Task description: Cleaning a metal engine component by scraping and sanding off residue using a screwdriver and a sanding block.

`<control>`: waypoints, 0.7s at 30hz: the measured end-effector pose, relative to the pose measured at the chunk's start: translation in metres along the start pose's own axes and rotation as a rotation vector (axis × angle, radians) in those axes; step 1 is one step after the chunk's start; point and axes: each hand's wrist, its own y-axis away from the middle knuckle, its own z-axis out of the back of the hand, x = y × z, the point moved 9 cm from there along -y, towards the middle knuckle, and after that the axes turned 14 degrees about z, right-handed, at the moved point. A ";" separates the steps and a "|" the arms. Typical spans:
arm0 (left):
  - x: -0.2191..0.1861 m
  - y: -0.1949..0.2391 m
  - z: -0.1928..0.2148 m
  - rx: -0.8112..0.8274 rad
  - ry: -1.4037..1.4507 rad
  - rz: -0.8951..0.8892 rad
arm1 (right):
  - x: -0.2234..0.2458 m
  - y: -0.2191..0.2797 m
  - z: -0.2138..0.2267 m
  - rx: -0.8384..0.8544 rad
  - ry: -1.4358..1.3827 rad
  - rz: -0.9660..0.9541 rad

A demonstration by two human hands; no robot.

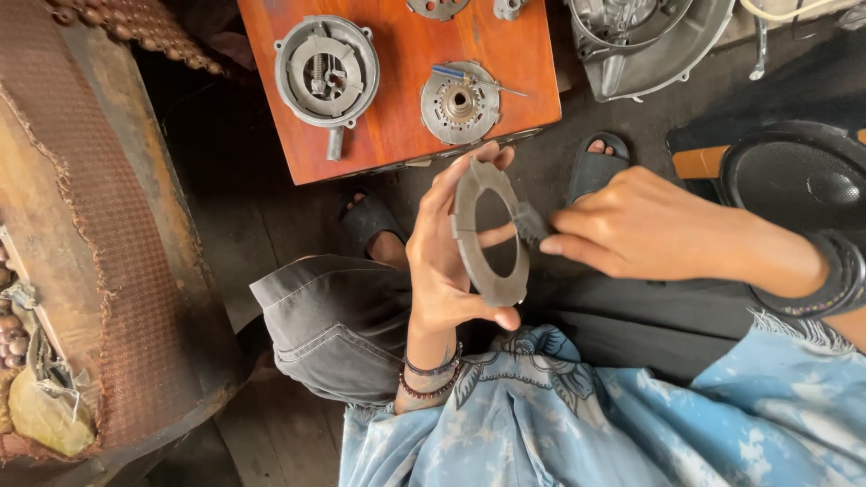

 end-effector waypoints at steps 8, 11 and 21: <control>0.009 0.002 -0.004 0.081 0.139 0.133 | 0.019 0.001 0.006 0.034 -0.025 0.094; 0.014 0.001 -0.011 0.079 0.151 0.162 | 0.000 0.005 0.013 0.035 0.119 -0.007; 0.026 -0.001 -0.020 0.169 0.557 0.346 | -0.009 0.018 0.026 0.009 0.192 -0.100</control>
